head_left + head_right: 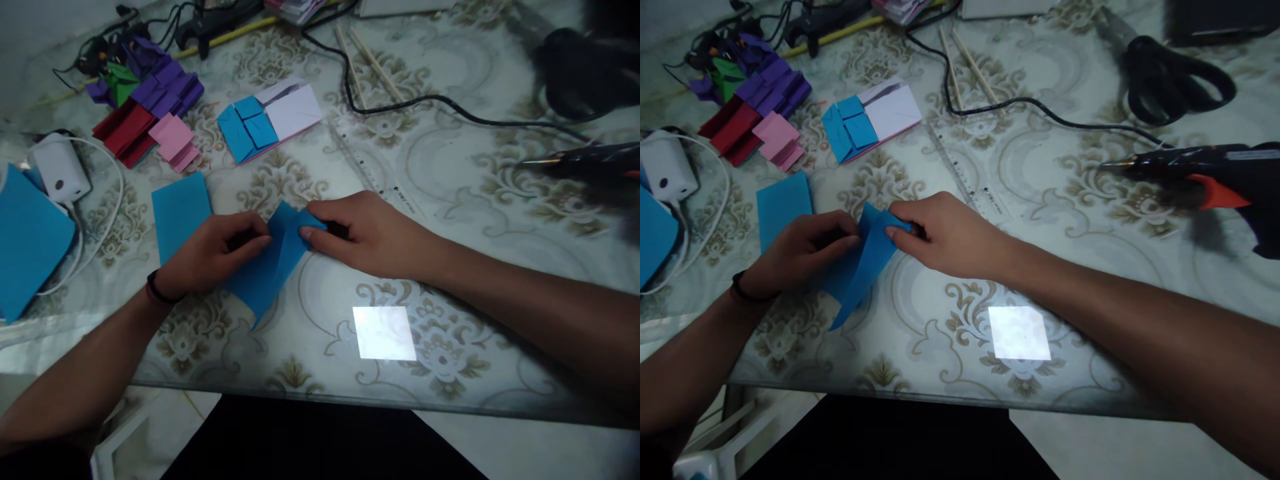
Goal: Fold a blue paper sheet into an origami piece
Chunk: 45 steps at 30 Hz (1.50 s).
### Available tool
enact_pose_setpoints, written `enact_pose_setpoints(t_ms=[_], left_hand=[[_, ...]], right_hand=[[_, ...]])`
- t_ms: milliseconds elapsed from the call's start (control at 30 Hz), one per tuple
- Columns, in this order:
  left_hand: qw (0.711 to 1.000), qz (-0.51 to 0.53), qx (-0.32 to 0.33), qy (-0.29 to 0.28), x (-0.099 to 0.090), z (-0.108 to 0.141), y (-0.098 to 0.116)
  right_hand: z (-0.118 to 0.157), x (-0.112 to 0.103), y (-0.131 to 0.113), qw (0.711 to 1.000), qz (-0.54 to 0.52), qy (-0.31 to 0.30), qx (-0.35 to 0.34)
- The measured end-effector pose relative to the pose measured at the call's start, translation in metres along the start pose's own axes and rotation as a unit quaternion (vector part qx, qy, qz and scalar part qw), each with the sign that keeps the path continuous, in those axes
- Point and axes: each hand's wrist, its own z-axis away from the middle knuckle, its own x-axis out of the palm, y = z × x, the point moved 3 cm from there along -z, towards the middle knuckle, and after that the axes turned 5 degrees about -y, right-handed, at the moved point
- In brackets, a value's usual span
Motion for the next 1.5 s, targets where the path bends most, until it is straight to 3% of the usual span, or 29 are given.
enact_pose_setpoints(t_ms=[1500], left_hand=[[0.999,-0.013,-0.032,-0.005,-0.0002,0.0000,-0.0002]], right_hand=[[0.0000,-0.0003,-0.0002,1.000,0.006,-0.002,0.003]])
